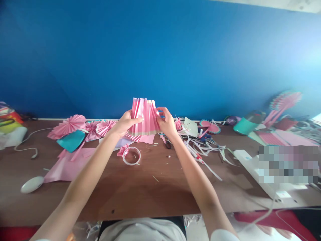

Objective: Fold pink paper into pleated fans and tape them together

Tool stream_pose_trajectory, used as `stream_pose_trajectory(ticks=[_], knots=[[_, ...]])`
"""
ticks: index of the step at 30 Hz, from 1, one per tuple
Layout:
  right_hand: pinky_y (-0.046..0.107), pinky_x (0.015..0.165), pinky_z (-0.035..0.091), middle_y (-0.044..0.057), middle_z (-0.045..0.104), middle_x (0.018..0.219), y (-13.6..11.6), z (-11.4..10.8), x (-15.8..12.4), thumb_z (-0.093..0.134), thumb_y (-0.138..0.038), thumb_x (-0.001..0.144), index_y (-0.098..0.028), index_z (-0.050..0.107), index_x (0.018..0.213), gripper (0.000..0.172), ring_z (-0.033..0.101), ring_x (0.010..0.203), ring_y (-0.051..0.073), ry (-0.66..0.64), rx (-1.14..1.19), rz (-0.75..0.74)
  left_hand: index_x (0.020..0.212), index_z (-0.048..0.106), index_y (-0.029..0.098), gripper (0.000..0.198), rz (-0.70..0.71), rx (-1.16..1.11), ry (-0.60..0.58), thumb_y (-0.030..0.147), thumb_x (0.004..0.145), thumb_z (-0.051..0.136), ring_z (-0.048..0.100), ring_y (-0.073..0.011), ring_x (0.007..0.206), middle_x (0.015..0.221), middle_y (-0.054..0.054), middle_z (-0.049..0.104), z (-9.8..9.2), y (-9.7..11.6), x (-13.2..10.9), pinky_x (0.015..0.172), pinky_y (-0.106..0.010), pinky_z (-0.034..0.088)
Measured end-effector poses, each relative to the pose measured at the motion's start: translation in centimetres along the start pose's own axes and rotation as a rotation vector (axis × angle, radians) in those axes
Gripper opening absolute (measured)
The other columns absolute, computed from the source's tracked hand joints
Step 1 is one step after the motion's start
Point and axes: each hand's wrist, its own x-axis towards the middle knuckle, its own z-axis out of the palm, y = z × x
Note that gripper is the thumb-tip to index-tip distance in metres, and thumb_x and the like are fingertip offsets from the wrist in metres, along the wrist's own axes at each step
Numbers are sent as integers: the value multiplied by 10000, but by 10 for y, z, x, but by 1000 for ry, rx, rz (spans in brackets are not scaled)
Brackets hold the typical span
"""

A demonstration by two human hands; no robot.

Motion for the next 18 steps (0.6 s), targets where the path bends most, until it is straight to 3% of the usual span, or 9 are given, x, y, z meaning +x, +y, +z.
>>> stream_pose_trajectory(ticks=[3, 6, 14, 18], knots=[[311, 739, 462, 59, 627, 1009, -2, 4, -2, 554, -187, 783, -216, 552, 1014, 233, 588, 934, 199, 20, 0, -15, 1117, 632, 186, 453, -43, 5, -42, 296, 712, 801, 651, -294, 1014, 1053, -118, 689, 7, 0, 3, 950, -515, 499], [301, 724, 456, 46, 620, 918, -5, 4, -3, 598, -248, 794, -206, 561, 866, 92, 572, 839, 178, 24, 35, 48, 1062, 647, 171, 407, -66, -26, 12, 353, 729, 791, 669, -287, 971, 1048, -131, 697, 11, 2, 4, 924, -497, 512], [258, 576, 349, -10, 488, 704, -4, -9, 0, 623, -442, 848, -207, 565, 756, 258, 415, 649, 128, 56, 102, 42, 1053, 624, 177, 374, -135, -6, 233, 373, 764, 758, 600, -338, 1155, 1123, -137, 682, 7, 13, -1, 985, -479, 478], [257, 553, 353, -20, 446, 685, -3, -13, 2, 658, -417, 827, -222, 512, 729, 263, 403, 616, 123, 89, 273, 81, 1091, 592, 205, 413, -149, 30, 309, 361, 747, 761, 545, -330, 1242, 1195, -121, 662, 4, 13, -2, 1039, -455, 430]])
